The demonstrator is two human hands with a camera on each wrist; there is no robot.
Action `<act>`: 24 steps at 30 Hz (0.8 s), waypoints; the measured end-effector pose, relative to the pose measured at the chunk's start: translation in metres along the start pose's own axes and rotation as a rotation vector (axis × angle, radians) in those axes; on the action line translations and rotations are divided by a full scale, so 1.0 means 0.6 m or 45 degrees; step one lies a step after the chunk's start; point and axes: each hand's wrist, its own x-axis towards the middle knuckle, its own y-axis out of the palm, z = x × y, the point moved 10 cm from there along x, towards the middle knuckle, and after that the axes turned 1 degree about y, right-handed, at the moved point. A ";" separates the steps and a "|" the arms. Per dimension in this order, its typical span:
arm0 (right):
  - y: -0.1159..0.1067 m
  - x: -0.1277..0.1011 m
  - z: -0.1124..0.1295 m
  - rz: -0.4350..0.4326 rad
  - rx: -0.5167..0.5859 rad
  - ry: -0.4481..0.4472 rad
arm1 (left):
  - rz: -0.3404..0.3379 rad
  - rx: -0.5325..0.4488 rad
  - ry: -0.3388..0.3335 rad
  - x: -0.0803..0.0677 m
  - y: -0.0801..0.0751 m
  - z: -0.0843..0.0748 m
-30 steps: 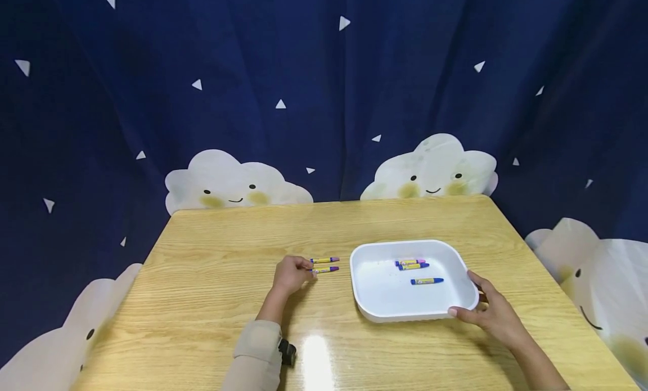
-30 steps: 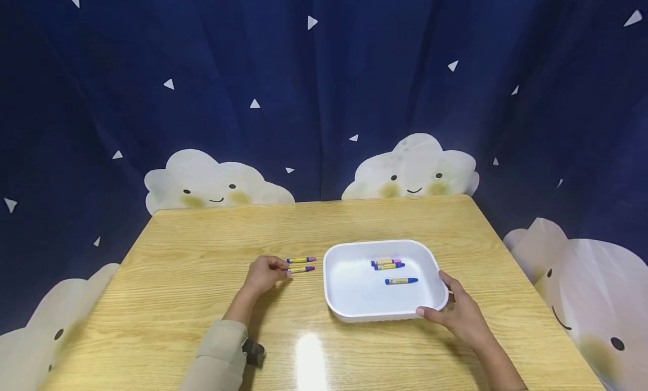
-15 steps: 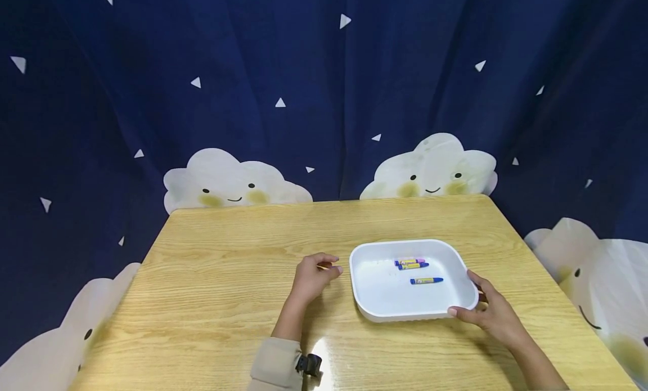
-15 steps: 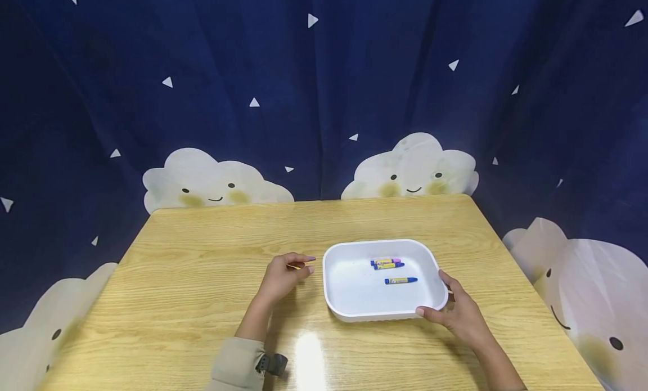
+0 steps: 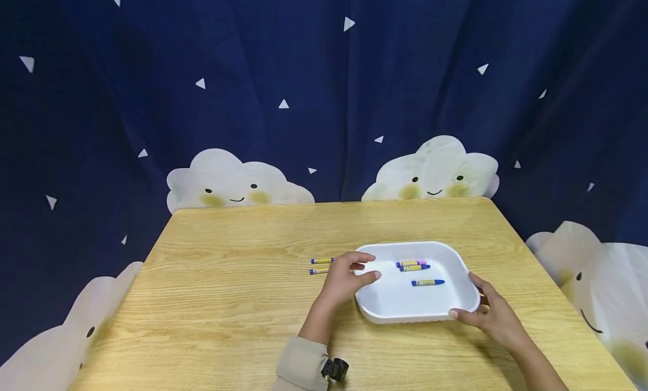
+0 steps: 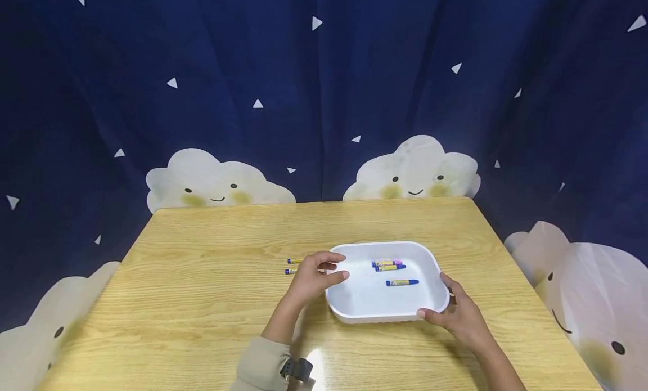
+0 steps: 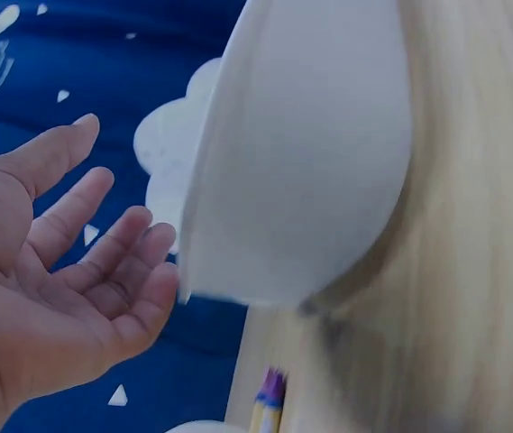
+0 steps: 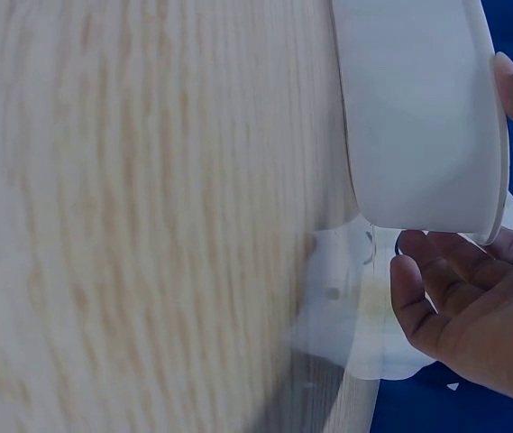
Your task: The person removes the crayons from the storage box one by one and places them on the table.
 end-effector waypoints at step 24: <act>0.000 -0.001 0.002 -0.004 0.018 -0.033 | 0.027 -0.194 -0.176 0.051 0.165 0.030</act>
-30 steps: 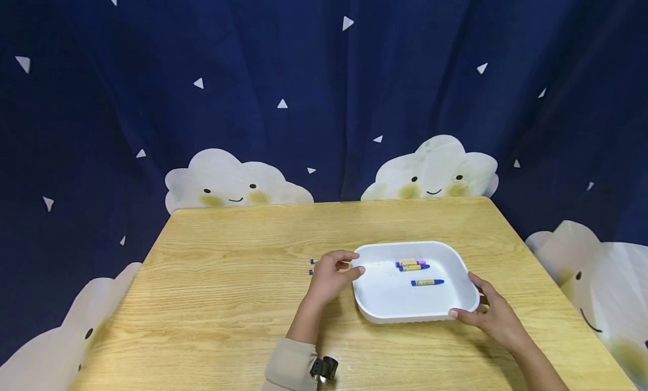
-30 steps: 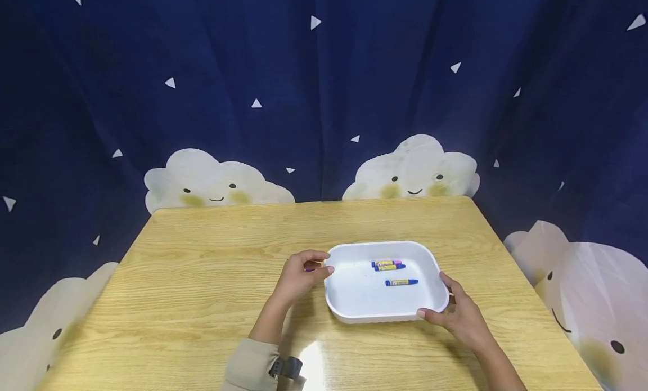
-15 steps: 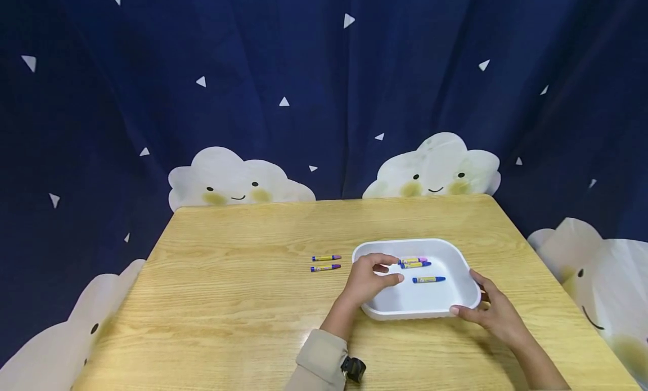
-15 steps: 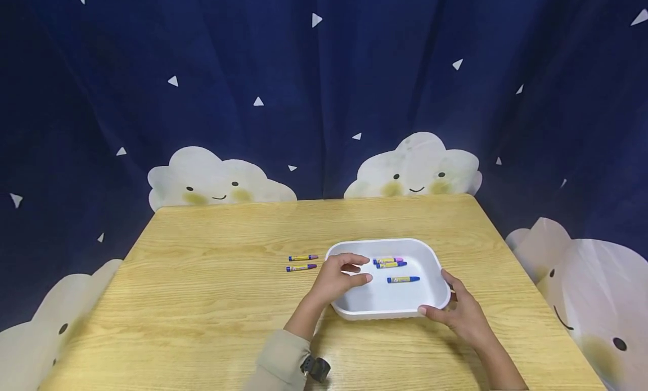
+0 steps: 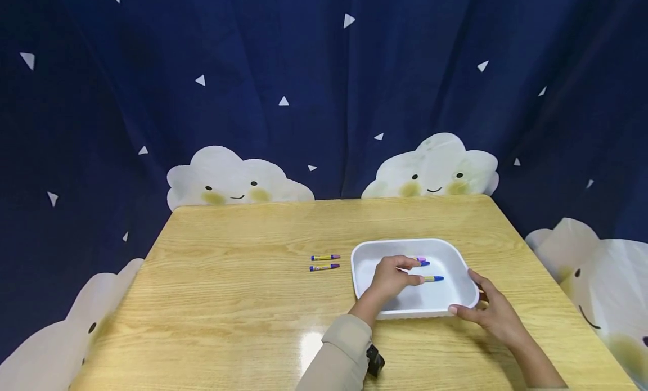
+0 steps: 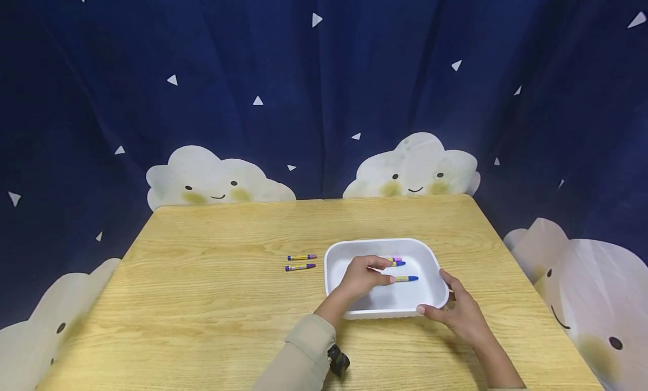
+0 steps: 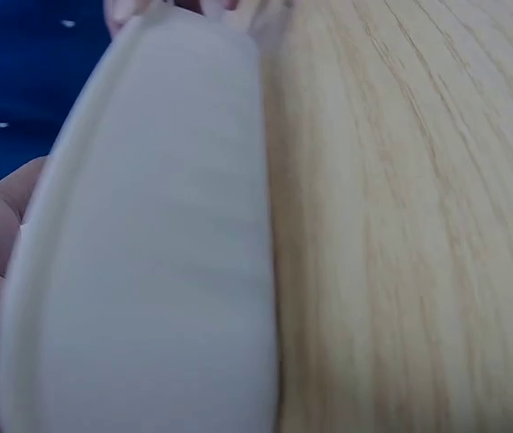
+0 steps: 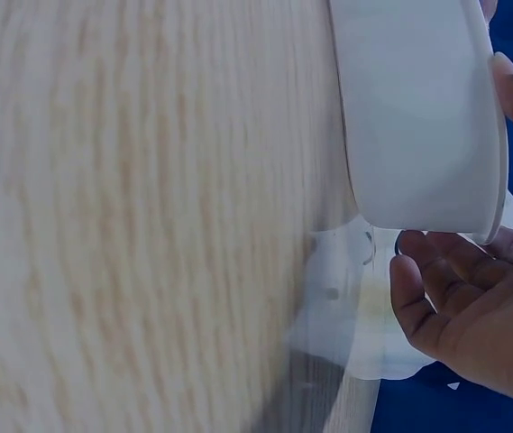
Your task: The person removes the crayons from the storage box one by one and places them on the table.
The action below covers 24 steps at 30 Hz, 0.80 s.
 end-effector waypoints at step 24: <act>-0.001 0.002 0.002 0.006 -0.009 -0.004 | -0.144 0.870 -0.214 0.034 0.013 0.043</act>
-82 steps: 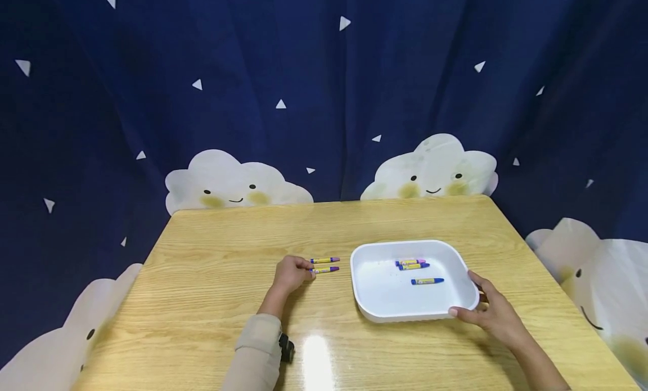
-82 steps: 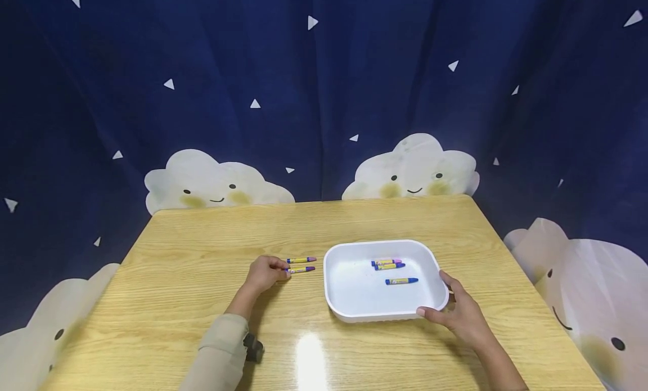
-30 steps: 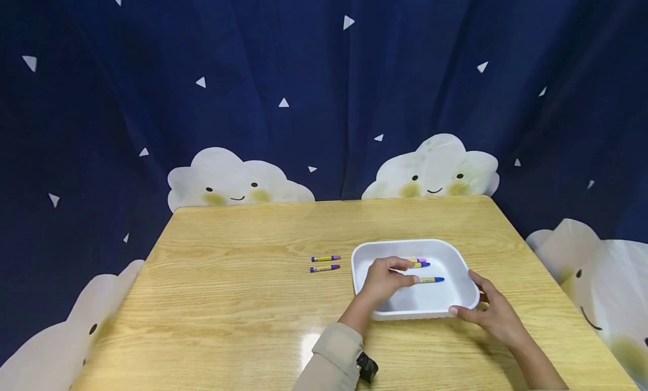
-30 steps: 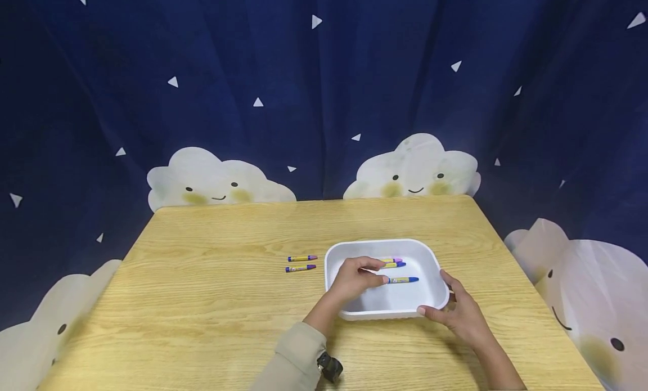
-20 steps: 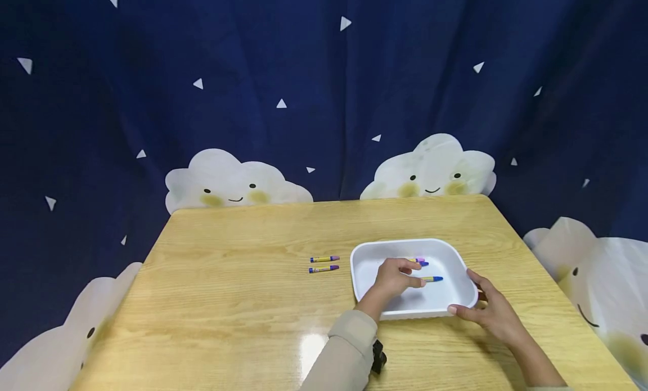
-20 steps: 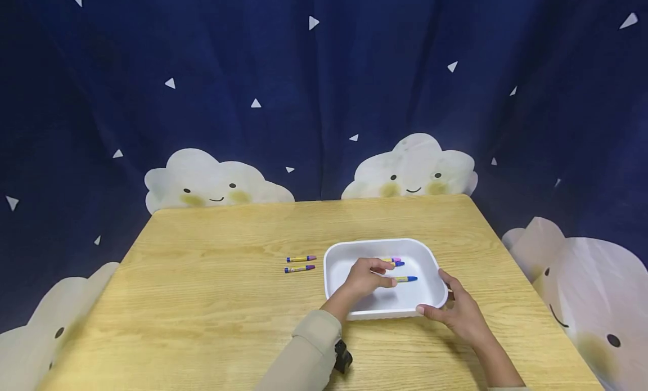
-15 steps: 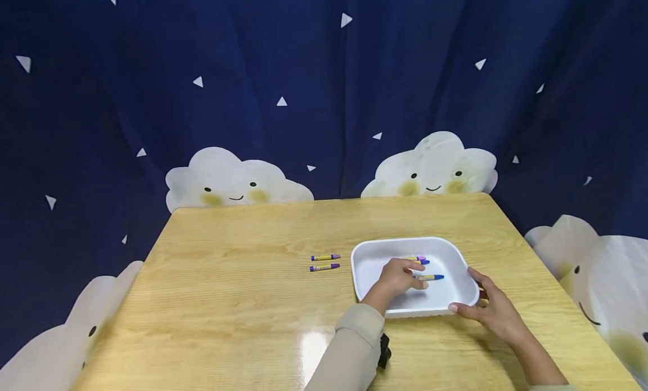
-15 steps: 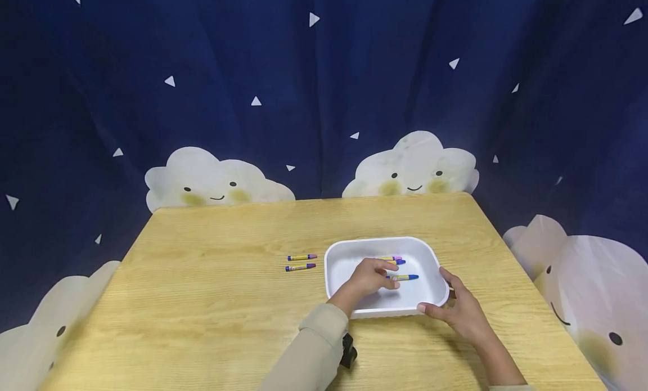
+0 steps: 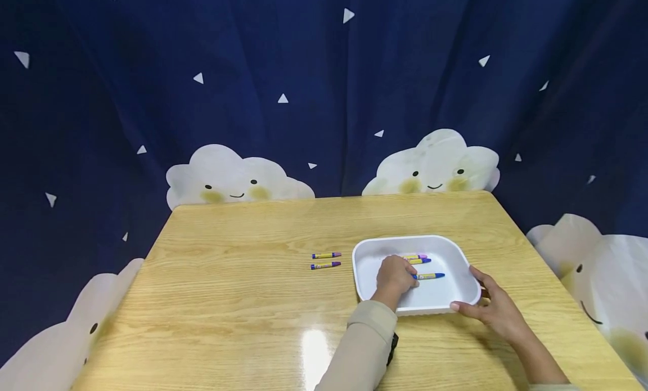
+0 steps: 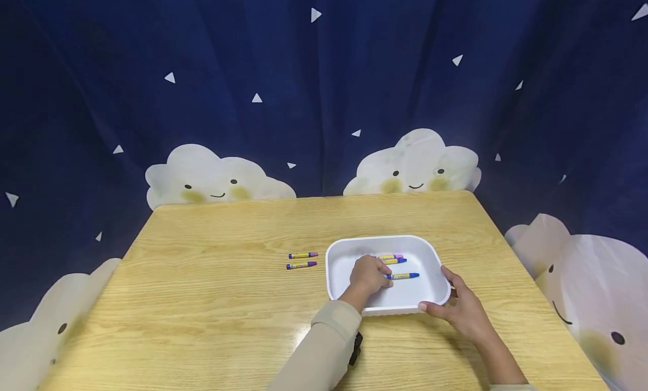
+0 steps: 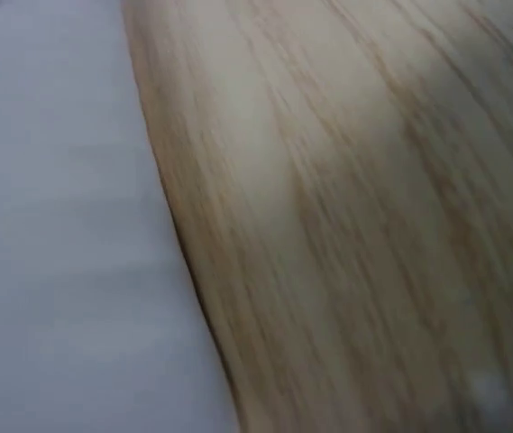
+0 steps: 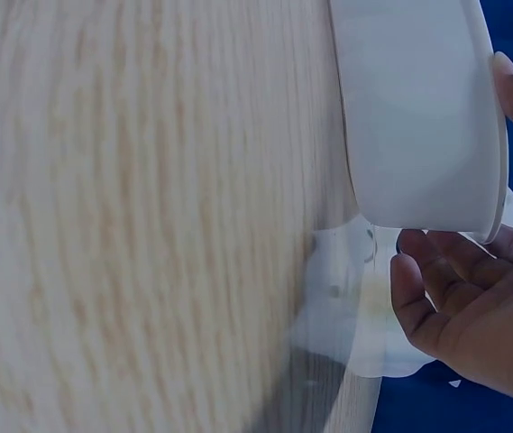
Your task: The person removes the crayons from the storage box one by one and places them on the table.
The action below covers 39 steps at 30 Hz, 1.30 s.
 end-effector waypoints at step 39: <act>-0.002 -0.001 -0.006 -0.041 -0.007 -0.012 | -0.076 -0.569 0.612 -0.058 -0.104 -0.050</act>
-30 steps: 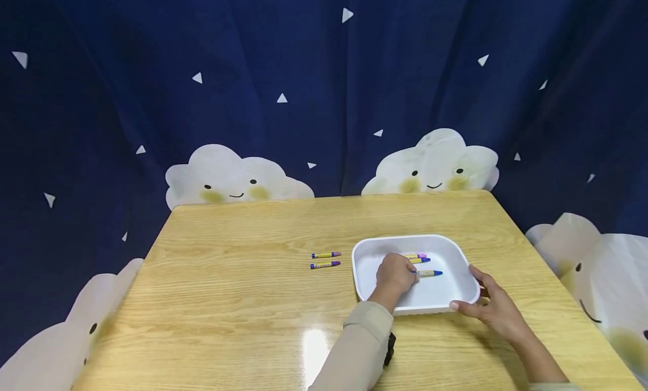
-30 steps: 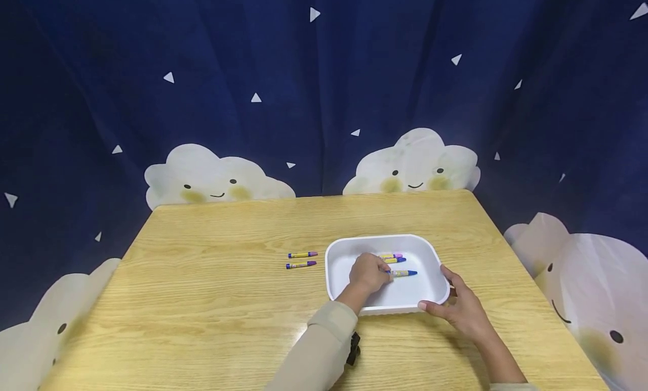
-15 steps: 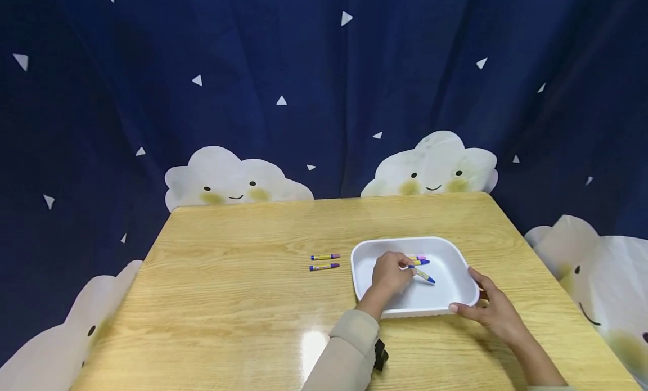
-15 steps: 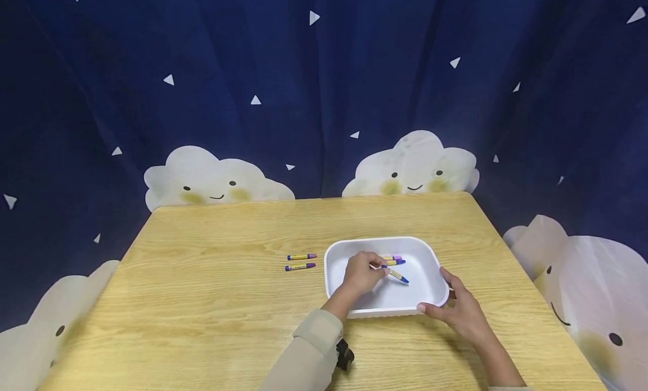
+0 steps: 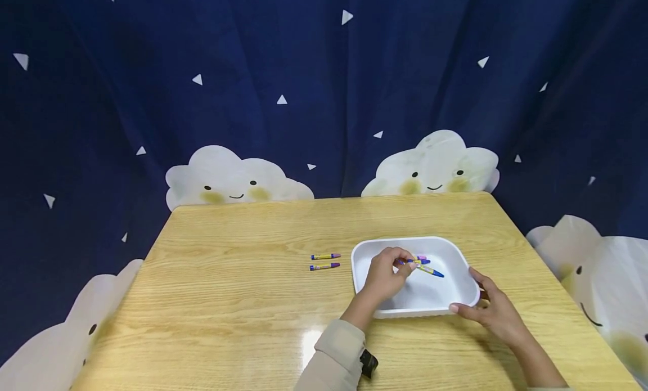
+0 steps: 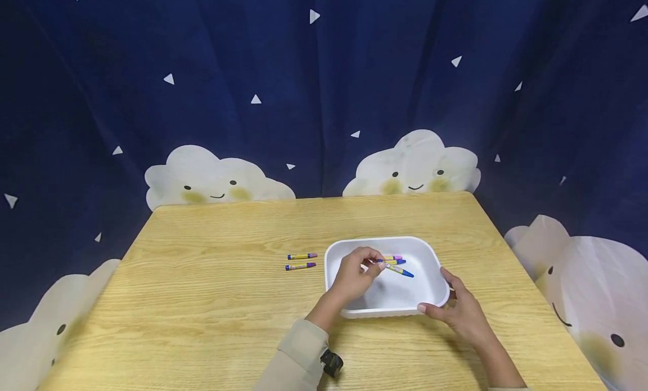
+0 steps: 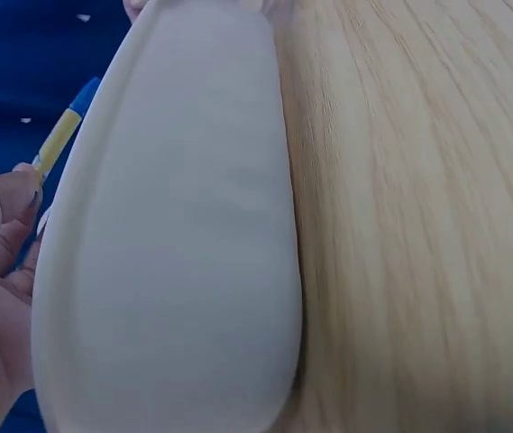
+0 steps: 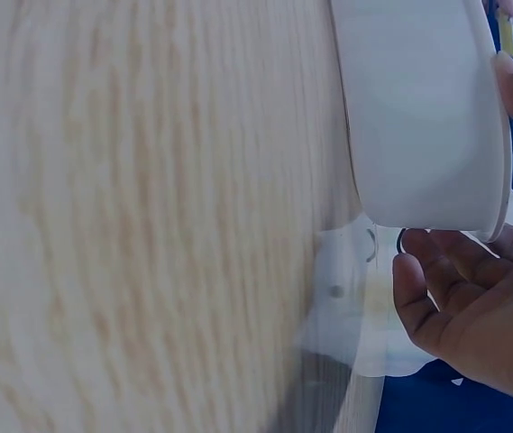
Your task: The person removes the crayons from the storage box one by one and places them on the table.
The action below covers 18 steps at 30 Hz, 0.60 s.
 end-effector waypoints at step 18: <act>-0.001 0.002 -0.002 0.008 0.000 0.007 | -0.165 -0.104 0.202 -0.047 -0.101 -0.008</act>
